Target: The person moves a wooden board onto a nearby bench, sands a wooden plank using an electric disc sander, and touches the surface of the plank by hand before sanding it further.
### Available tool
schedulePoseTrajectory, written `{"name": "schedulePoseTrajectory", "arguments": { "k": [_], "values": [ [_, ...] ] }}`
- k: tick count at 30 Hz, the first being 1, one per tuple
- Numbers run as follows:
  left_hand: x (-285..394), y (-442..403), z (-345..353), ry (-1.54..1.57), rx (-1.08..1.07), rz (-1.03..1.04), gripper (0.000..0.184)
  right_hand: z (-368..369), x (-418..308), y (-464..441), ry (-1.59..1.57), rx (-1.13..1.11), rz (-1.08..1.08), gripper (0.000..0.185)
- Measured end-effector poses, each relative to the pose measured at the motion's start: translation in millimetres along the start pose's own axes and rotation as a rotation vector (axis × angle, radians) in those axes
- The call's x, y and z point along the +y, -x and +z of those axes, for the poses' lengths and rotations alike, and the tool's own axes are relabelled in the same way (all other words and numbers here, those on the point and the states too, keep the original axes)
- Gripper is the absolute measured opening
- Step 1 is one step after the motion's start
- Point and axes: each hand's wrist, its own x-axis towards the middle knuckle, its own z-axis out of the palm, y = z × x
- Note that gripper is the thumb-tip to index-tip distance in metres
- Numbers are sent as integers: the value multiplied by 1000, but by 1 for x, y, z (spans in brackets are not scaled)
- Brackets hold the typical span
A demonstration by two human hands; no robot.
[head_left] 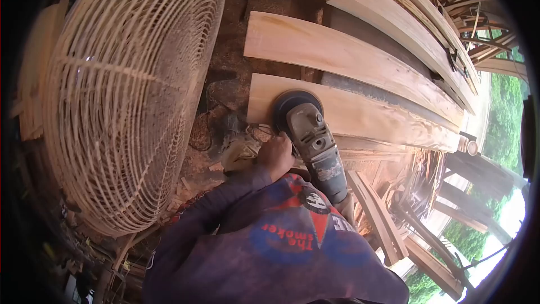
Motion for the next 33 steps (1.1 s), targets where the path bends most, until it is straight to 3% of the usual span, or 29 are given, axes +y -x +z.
{"name": "schedulePoseTrajectory", "arguments": {
  "k": [9,17,24,27,29,31,33],
  "values": [
    [60,-21,52,31,-97,27,34,-54,66,13,-68,80,92,32],
    [129,-56,92,-58,-249,219,32,-90,136,62,-124,188,229,31],
    [148,-89,95,-262,-215,459,30,-44,114,91,-252,283,254,29],
    [120,-85,80,-427,-67,501,30,-13,86,89,-346,327,228,29],
    [92,-73,77,-517,69,416,27,12,79,94,-362,339,237,28],
    [69,-54,55,-491,-38,324,27,43,98,98,-291,286,286,31],
    [57,-38,24,-490,-149,212,28,76,113,96,-239,201,187,35]
  ]
}}
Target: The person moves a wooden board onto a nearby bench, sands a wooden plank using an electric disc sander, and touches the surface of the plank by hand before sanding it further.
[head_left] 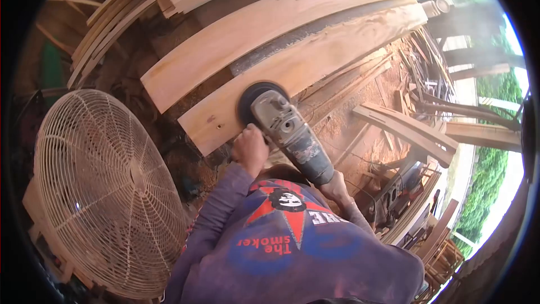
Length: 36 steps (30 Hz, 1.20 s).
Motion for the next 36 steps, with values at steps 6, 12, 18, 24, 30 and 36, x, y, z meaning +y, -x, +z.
{"name": "schedulePoseTrajectory", "arguments": {
  "k": [6,12,18,24,30,36],
  "values": [
    [-12,-6,-2,-115,65,3,19,6,-49,15,-160,77,25,37],
    [66,-45,17,-60,-22,139,20,-48,-21,8,-177,112,87,33],
    [141,-101,30,-72,3,259,30,-95,3,-24,-297,212,155,32],
    [232,-144,30,-86,-181,235,41,-178,34,-60,-289,221,192,32],
    [334,-198,33,-123,-213,186,38,-269,75,-113,-308,251,133,32],
    [415,-242,47,-100,-188,186,40,-338,121,-153,-276,296,120,30]
  ]
}}
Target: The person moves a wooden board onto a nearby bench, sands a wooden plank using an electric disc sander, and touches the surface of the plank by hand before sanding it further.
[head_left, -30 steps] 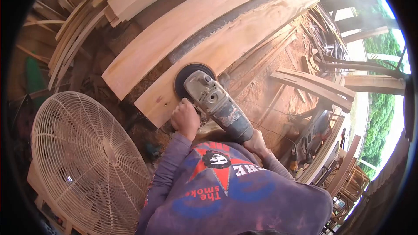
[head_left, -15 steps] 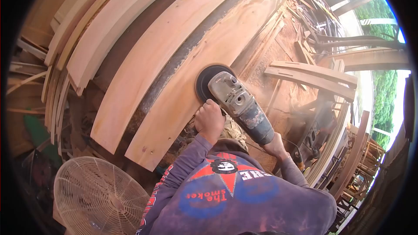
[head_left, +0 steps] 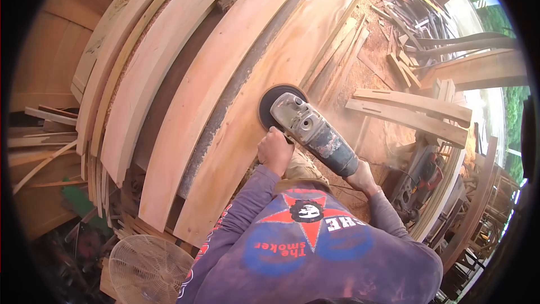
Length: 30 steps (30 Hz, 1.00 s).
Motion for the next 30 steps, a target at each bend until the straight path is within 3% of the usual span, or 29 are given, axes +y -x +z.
{"name": "schedulePoseTrajectory", "arguments": {
  "k": [30],
  "values": [
    [189,-159,-1,44,4,109,35,-179,31,-168,53,-12,79,30]
  ]
}}
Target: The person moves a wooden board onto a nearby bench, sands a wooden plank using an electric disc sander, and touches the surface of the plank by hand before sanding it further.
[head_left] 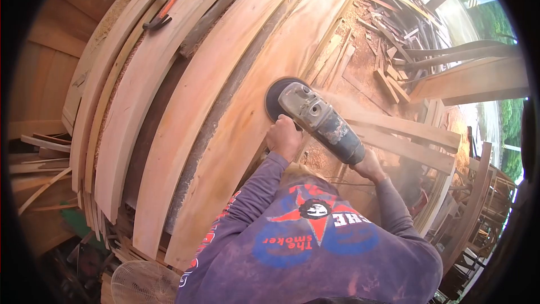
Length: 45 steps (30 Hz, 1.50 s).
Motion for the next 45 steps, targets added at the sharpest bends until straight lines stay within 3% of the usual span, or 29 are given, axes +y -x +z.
{"name": "schedulePoseTrajectory", "arguments": {
  "k": [6,10,22,29,31,34,36,38,41,45],
  "values": [
    [44,-45,3,-8,44,19,35,-42,-1,-42,-106,30,7,30],
    [72,-78,8,21,54,28,36,-71,18,-77,-75,-8,75,30],
    [143,-154,3,84,49,-39,37,-154,21,-166,-15,-44,12,27],
    [164,-177,10,107,84,64,38,-179,16,-186,-27,-46,1,29],
    [166,-185,10,70,126,84,38,-180,8,-190,-6,-39,194,28],
    [175,-201,3,105,176,129,31,-181,23,-205,-106,15,47,33],
    [184,-215,2,77,217,141,25,-189,27,-217,-37,-10,114,32],
    [192,-228,1,101,200,154,29,-199,20,-225,30,-26,183,32],
    [205,-247,3,118,186,163,35,-210,22,-240,1,-18,11,27],
    [225,-269,2,115,198,147,35,-230,25,-259,-22,-19,74,27]
  ]
}}
